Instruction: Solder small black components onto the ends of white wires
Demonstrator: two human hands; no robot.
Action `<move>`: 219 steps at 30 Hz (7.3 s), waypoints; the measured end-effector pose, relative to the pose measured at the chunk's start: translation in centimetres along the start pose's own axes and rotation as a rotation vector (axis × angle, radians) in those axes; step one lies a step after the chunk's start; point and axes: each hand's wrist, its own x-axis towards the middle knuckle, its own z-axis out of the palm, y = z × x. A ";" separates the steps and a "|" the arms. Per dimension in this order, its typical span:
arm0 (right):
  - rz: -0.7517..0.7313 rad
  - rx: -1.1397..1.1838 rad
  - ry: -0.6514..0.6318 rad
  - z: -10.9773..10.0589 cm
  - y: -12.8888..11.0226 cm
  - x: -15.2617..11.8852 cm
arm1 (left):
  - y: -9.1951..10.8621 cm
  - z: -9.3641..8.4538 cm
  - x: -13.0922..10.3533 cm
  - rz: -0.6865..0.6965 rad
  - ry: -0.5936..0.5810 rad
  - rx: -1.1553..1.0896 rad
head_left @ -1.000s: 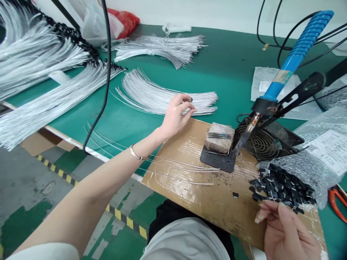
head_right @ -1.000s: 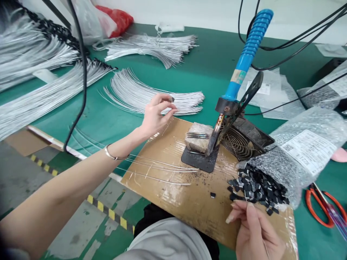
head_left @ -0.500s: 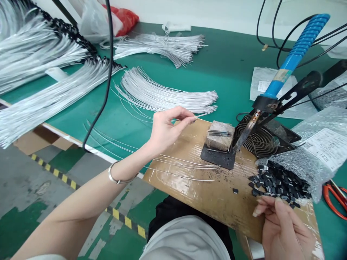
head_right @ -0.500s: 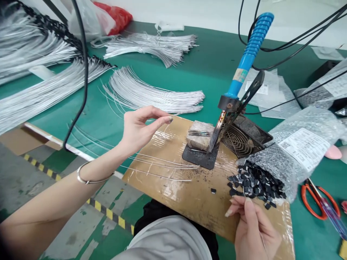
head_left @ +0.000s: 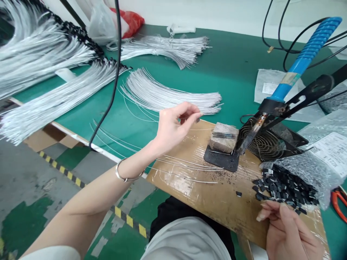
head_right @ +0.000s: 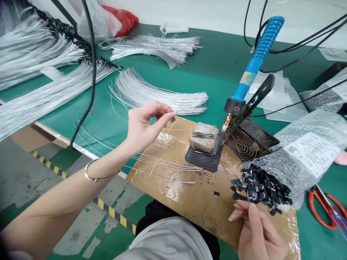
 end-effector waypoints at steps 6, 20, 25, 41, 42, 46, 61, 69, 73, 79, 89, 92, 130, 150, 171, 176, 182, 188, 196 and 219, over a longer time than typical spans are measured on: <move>-0.011 -0.050 -0.010 0.1 -0.1 -0.5 | 5.5 -4.8 -1.0 -0.183 -0.816 -0.114; 0.265 -0.056 -0.487 5.5 -3.2 -4.6 | 5.9 -2.8 -5.0 -0.541 -0.845 -0.312; 0.349 0.013 -0.522 6.5 -3.1 -4.6 | 6.1 -2.9 -4.8 -0.503 -0.834 -0.285; 0.313 -0.011 -0.391 7.1 -3.2 -4.2 | 6.1 -3.3 -5.0 -0.491 -0.930 -0.383; 0.297 -0.016 -0.411 6.9 -3.1 -4.2 | 6.1 -3.3 -4.9 -0.466 -0.929 -0.369; 0.212 -0.059 -0.501 6.4 -3.0 -4.1 | 6.1 -3.3 -4.8 -0.401 -0.952 -0.346; -0.141 -0.255 -0.526 5.7 -2.8 -4.3 | 9.2 -0.7 -8.2 -0.293 -0.857 -0.146; 0.035 -0.112 -0.354 6.0 -2.6 -4.2 | 8.4 0.2 -8.7 -0.631 -0.740 -0.396; 0.153 -0.057 -0.342 6.0 -2.2 -4.3 | 8.3 0.4 -8.5 -0.693 -0.712 -0.443; 0.293 0.111 -0.464 5.9 -1.9 -4.7 | 8.3 0.4 -8.5 -0.719 -0.706 -0.477; 0.323 0.237 -0.480 6.2 -1.7 -4.7 | 8.3 0.4 -9.1 -0.672 -0.674 -0.483; 0.339 0.241 -0.478 6.3 -1.7 -4.6 | 8.3 0.4 -9.3 -0.664 -0.681 -0.457; 0.671 0.422 -0.445 6.7 -2.6 -4.0 | 8.4 1.4 -10.4 -0.419 -0.501 -0.254; 0.604 0.425 -0.418 6.7 -2.1 -4.2 | 8.4 1.7 -10.6 -0.473 -0.400 -0.283; 0.595 0.425 -0.367 7.4 -2.3 -4.4 | 8.5 2.0 -11.1 -0.476 -0.399 -0.300; 0.606 0.443 -0.397 7.3 -2.2 -4.2 | 8.5 1.9 -10.8 -0.479 -0.398 -0.303; 0.580 0.382 -0.415 6.8 -2.0 -4.2 | 8.5 1.8 -10.6 -0.453 -0.389 -0.258; 0.544 0.348 -0.377 7.1 -2.1 -4.4 | 8.5 1.6 -10.7 -0.411 -0.395 -0.264; 0.562 0.330 -0.410 6.7 -1.9 -4.5 | 8.6 1.8 -10.6 -0.365 -0.390 -0.247; 0.671 0.380 -0.514 5.7 -2.3 -3.3 | 8.7 1.6 -10.3 -0.320 -0.431 -0.198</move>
